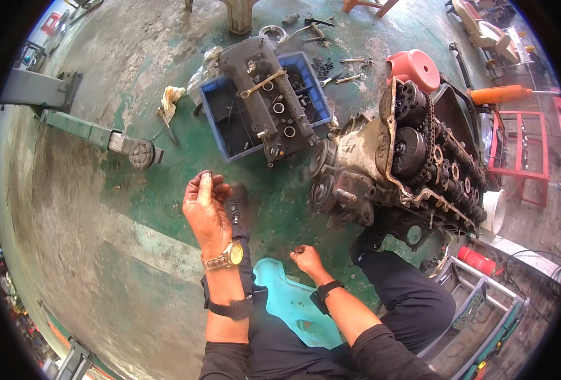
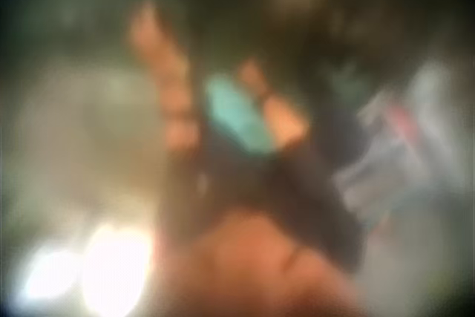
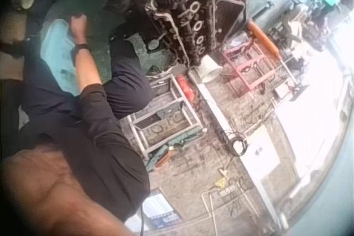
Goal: The person removes small metal parts from a blue bin and places them into corresponding holes on an engine block. The person then uses both hands to rotate the camshaft and timing chain to align components.
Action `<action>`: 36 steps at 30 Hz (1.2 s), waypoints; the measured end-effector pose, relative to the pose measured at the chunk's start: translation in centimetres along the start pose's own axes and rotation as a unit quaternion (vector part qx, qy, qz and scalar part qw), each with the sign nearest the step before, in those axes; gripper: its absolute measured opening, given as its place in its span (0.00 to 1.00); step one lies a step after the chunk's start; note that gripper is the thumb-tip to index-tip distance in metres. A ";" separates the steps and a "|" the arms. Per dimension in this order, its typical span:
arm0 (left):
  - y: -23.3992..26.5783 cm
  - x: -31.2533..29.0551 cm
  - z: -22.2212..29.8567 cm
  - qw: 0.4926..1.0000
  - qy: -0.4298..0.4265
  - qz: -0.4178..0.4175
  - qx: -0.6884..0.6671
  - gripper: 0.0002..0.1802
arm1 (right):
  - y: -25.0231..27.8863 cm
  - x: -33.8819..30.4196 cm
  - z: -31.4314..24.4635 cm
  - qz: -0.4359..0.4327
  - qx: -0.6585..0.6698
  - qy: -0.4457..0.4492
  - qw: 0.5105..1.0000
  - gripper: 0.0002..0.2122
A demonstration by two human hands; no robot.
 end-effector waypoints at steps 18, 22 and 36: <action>-0.4 -0.6 1.0 0.999 -0.008 0.014 -0.044 0.09 | 0.0 -0.4 -0.3 0.008 -0.016 0.016 1.000 0.15; -0.6 -0.6 1.0 0.999 -0.006 0.021 -0.034 0.14 | -0.1 -0.7 -0.3 -0.001 -0.017 0.006 1.000 0.16; -0.6 -0.1 0.7 0.998 0.023 -0.015 -0.052 0.18 | 0.1 -0.8 -0.8 0.003 -0.011 -0.022 1.000 0.18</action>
Point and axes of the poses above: each hand's wrist, its own x-axis towards the middle knuckle, its own y-axis out of the back of the hand, z = x × y, the point moved 5 cm from there along x, towards the middle knuckle, and after that the axes turned 5 degrees about x, right-handed, at the moved point
